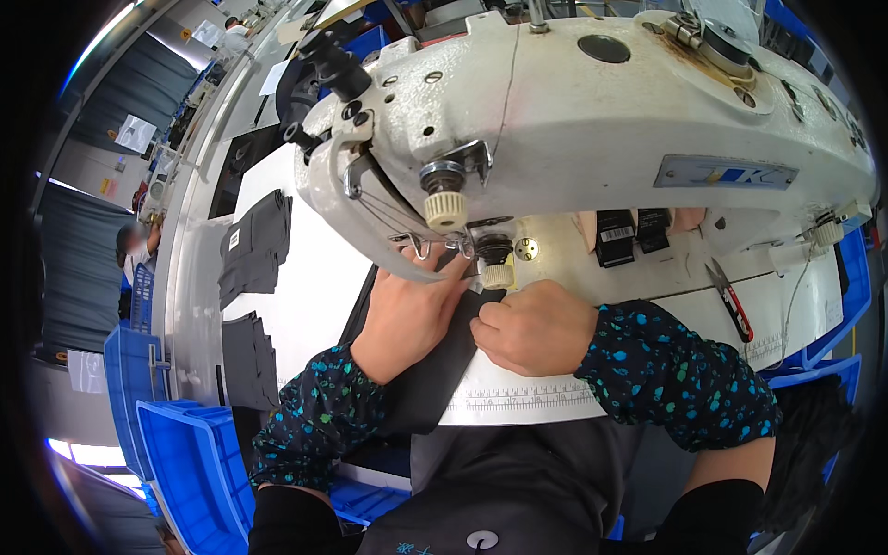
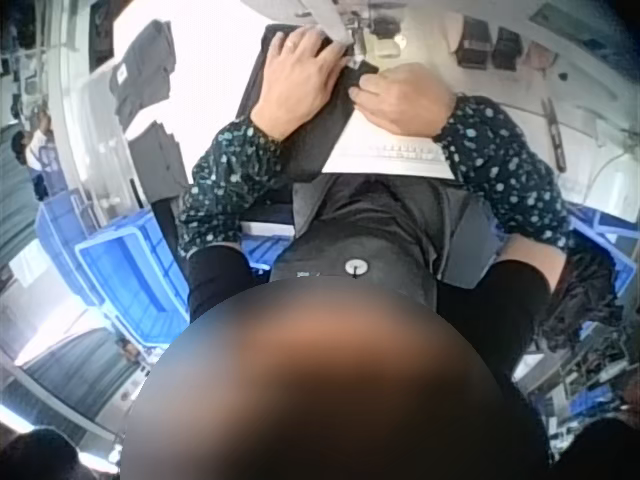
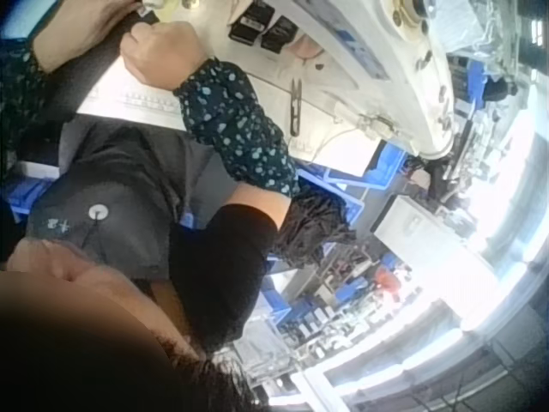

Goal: Sewing labels onto fabric panels using an industrial sewing machine.

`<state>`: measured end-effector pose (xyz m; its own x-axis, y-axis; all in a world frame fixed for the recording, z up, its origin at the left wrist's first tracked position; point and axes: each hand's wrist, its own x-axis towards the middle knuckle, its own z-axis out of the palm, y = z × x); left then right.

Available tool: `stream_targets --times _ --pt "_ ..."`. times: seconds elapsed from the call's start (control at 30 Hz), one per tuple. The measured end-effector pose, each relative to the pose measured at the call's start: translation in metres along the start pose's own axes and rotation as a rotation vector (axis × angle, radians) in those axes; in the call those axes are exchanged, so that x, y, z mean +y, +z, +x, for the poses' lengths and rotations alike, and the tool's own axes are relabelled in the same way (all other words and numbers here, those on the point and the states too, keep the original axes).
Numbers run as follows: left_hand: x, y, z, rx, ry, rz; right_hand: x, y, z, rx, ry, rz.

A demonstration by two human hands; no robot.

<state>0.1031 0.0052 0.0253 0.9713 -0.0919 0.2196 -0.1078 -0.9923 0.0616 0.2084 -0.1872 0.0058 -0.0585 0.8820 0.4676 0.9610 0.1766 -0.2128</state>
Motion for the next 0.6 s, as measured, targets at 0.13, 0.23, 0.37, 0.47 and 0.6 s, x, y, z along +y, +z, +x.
stream_targets --times 0.13,0.23,0.37,0.47,0.6 --pt "-0.001 0.006 0.004 0.079 0.045 -0.04 0.001 -0.002 0.0 0.011 -0.014 -0.017" --pt "-0.009 0.009 0.009 0.075 -0.031 -0.095 0.001 -0.002 0.0 0.032 -0.033 -0.026" --pt "-0.03 0.005 0.026 0.01 -0.168 -0.131 0.0 -0.003 0.001 0.065 -0.061 -0.031" --pt "-0.037 -0.001 0.035 -0.194 -0.274 -0.548 -0.002 -0.006 0.005 0.036 -0.069 -0.046" --pt "-0.034 -0.004 0.033 -0.179 -0.264 -0.585 -0.013 -0.036 -0.024 0.163 -0.034 -0.322"
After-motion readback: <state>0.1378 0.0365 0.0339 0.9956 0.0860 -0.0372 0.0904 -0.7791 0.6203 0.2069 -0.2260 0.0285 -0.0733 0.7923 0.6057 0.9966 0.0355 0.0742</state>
